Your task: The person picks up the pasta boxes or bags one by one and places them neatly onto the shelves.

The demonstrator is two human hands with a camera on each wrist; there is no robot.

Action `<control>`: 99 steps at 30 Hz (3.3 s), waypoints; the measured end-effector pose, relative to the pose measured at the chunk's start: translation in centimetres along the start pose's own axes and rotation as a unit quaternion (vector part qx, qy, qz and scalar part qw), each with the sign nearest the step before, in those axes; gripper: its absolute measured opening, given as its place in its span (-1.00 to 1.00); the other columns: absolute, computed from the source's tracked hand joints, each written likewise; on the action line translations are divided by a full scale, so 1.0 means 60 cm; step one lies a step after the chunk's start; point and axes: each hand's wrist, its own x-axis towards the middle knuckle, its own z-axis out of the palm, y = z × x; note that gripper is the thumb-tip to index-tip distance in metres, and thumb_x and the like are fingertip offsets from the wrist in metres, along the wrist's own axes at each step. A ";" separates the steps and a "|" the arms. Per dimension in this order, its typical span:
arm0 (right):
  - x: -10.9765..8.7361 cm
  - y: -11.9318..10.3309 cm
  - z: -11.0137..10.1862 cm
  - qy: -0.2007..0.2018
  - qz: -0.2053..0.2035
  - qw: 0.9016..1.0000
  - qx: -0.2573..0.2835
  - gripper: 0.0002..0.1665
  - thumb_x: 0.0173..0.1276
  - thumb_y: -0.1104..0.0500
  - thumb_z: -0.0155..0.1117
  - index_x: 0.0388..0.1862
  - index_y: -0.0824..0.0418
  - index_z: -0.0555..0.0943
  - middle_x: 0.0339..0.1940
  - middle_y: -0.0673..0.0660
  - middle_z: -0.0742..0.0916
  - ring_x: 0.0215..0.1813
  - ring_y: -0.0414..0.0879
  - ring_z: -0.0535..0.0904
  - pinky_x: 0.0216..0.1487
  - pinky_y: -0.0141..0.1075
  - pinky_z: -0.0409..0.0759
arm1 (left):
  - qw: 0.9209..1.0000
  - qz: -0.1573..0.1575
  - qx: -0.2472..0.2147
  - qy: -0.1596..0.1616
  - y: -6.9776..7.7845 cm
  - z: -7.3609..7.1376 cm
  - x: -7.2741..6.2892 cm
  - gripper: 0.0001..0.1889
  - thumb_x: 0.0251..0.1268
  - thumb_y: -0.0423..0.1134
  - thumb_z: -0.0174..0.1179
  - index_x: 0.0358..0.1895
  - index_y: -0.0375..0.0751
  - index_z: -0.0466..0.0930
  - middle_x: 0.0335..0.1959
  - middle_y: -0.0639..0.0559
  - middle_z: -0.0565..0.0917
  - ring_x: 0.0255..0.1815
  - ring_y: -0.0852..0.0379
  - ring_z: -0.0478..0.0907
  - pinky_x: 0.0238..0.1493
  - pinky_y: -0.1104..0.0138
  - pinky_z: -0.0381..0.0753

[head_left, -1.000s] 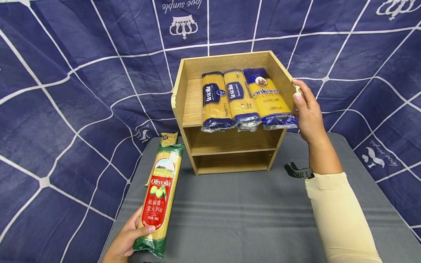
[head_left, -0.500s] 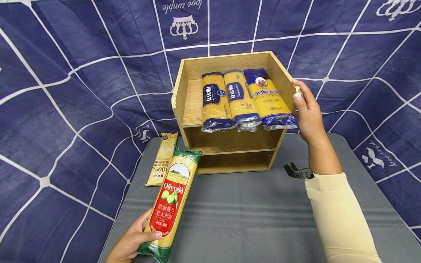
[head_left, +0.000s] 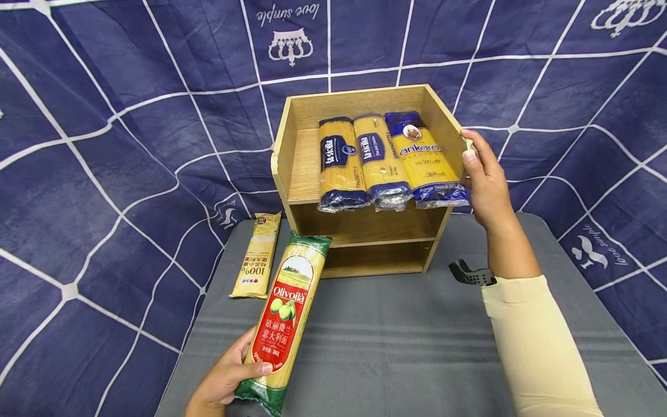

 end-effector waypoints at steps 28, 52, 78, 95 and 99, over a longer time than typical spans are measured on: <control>-0.001 0.002 0.004 -0.004 -0.002 1.000 0.013 -0.53 0.59 0.06 0.05 0.43 -0.11 0.47 0.32 0.06 0.51 0.22 0.05 0.43 -0.05 -0.40 0.56 | 0.999 -0.028 0.026 0.027 -0.007 0.030 0.047 -0.34 0.40 -0.54 0.07 0.53 -0.18 0.14 0.12 -0.10 0.71 0.03 0.05 0.71 0.05 0.20 0.71; 0.003 0.006 0.003 -0.004 -0.021 0.999 0.025 -0.53 0.59 0.09 0.05 0.42 -0.03 0.48 0.25 0.05 0.54 0.14 -0.03 0.48 -0.07 -0.42 0.60 | 0.994 -0.032 0.023 0.100 0.009 0.050 0.113 -0.29 0.39 -0.49 0.11 0.53 -0.40 0.00 0.07 0.00 0.73 -0.02 0.08 0.73 -0.01 0.20 0.73; 0.005 -0.003 -0.009 -0.037 -0.008 0.999 0.006 -0.54 0.59 0.10 0.04 0.42 -0.06 0.47 0.25 0.05 0.56 0.10 -0.07 0.50 -0.12 -0.46 0.63 | 0.990 -0.018 -0.025 0.140 0.016 0.081 0.172 -0.33 0.44 -0.43 0.11 0.53 -0.27 0.04 0.03 0.02 0.73 -0.06 0.08 0.75 -0.06 0.20 0.75; 0.008 -0.001 -0.013 -0.039 -0.012 0.999 -0.005 -0.52 0.58 0.12 -0.01 0.43 -0.01 0.44 0.22 0.02 0.55 0.11 -0.07 0.49 -0.10 -0.44 0.61 | 0.983 0.005 -0.034 0.178 0.032 0.088 0.211 -0.44 0.44 -0.41 0.10 0.44 -0.29 0.17 -0.03 0.06 0.75 -0.12 0.14 0.76 -0.11 0.28 0.75; 0.006 -0.001 -0.014 -0.035 -0.010 0.999 -0.001 -0.50 0.56 0.15 0.00 0.45 0.03 0.43 0.17 0.01 0.57 0.08 -0.08 0.51 -0.12 -0.46 0.61 | 0.981 0.007 -0.034 0.189 0.032 0.089 0.221 -0.41 0.43 -0.42 0.10 0.46 -0.32 0.15 -0.06 0.07 0.76 -0.14 0.14 0.76 -0.12 0.28 0.75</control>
